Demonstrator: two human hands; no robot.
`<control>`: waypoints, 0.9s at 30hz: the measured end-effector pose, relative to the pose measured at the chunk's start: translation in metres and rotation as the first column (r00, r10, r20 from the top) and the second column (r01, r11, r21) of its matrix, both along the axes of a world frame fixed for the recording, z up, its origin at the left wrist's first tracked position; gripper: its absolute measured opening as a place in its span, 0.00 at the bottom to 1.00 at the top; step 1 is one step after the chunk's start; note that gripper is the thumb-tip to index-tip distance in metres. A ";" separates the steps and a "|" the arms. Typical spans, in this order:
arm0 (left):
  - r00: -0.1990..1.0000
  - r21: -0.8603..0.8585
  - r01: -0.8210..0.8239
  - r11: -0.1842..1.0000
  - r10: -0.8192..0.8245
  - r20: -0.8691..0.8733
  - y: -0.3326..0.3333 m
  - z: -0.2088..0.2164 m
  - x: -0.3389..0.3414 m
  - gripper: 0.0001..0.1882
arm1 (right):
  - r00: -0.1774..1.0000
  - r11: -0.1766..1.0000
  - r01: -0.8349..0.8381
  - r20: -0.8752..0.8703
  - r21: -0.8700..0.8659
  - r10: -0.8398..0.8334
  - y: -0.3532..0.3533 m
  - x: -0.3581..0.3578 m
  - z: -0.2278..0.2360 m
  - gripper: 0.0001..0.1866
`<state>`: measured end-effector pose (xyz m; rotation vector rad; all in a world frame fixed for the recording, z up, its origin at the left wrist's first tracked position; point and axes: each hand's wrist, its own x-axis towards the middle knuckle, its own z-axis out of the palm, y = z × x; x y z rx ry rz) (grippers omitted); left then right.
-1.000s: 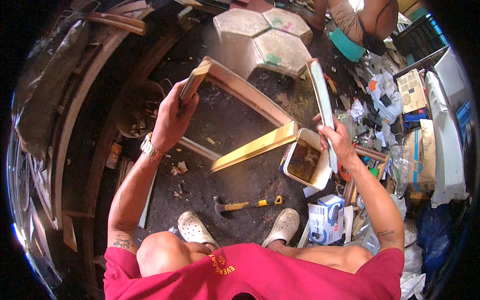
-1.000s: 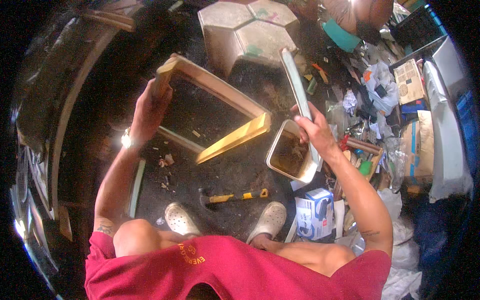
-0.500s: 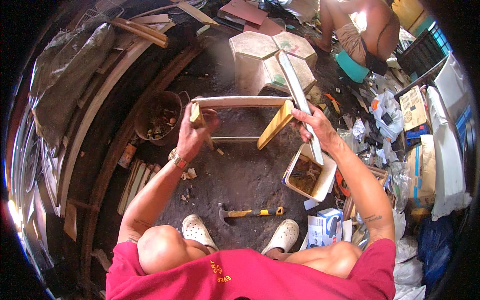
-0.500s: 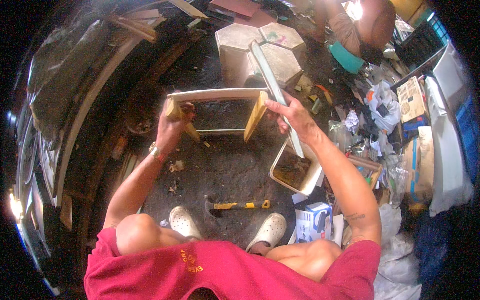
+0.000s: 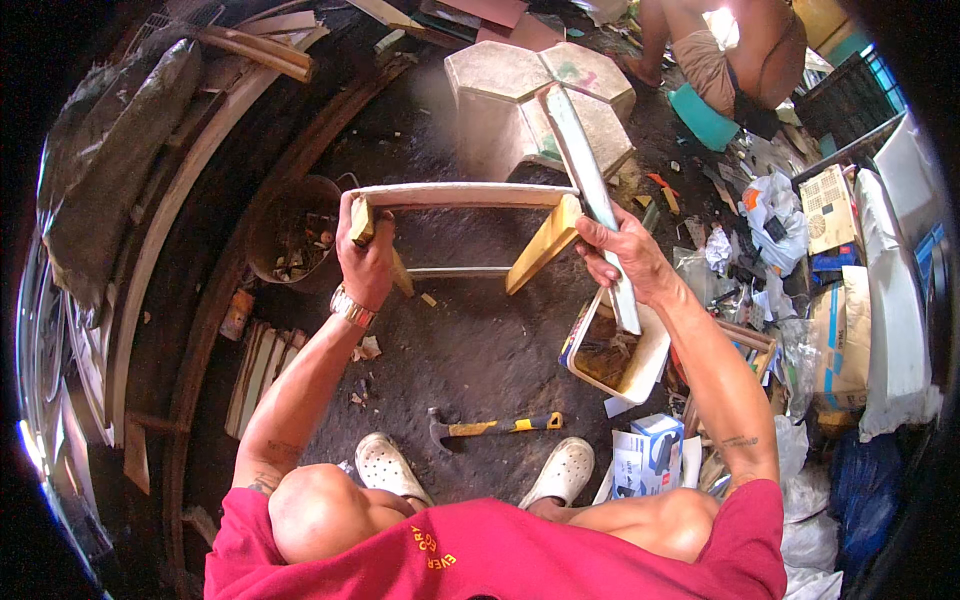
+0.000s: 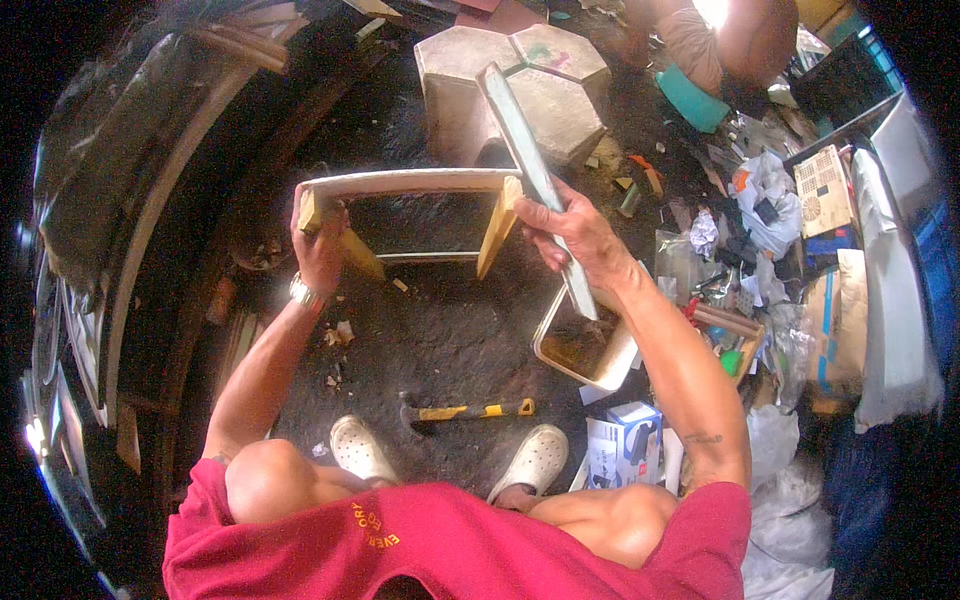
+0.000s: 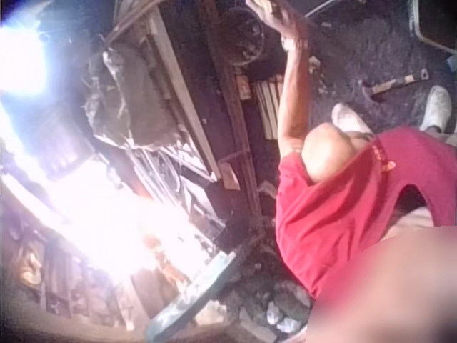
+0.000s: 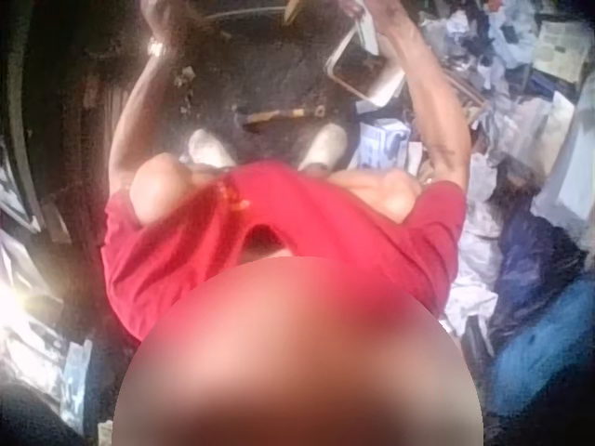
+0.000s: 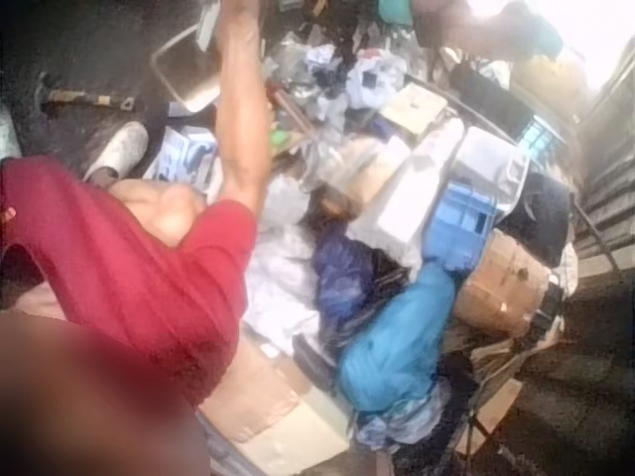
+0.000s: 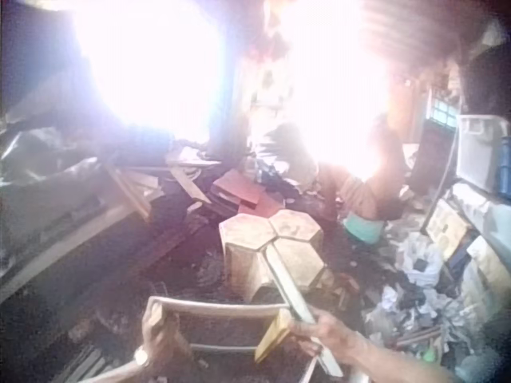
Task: The person assembles a rectangular wooden frame by fitting four light-colored wooden pieces together. They use a hammer to tap the joints and repeatedly check alignment by lifting and rotating the frame. The person also picks up and sets aside a small white plastic container during the process.
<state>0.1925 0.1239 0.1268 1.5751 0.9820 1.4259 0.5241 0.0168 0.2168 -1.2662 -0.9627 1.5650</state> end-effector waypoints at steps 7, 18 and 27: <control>0.999 0.053 0.013 0.998 -0.011 -0.039 -0.008 0.009 0.002 0.12 | 0.901 0.996 -0.074 0.432 0.042 0.049 0.010 0.018 0.011 0.39; 0.998 0.102 -0.020 0.995 0.025 -0.055 0.002 0.022 0.009 0.12 | 0.221 0.708 -0.657 0.964 0.260 -0.149 0.036 -0.036 0.084 0.38; 0.998 0.115 -0.051 0.992 0.054 -0.025 0.007 0.018 0.014 0.16 | 0.270 0.618 -0.712 0.942 0.334 -0.198 0.069 -0.055 0.058 0.30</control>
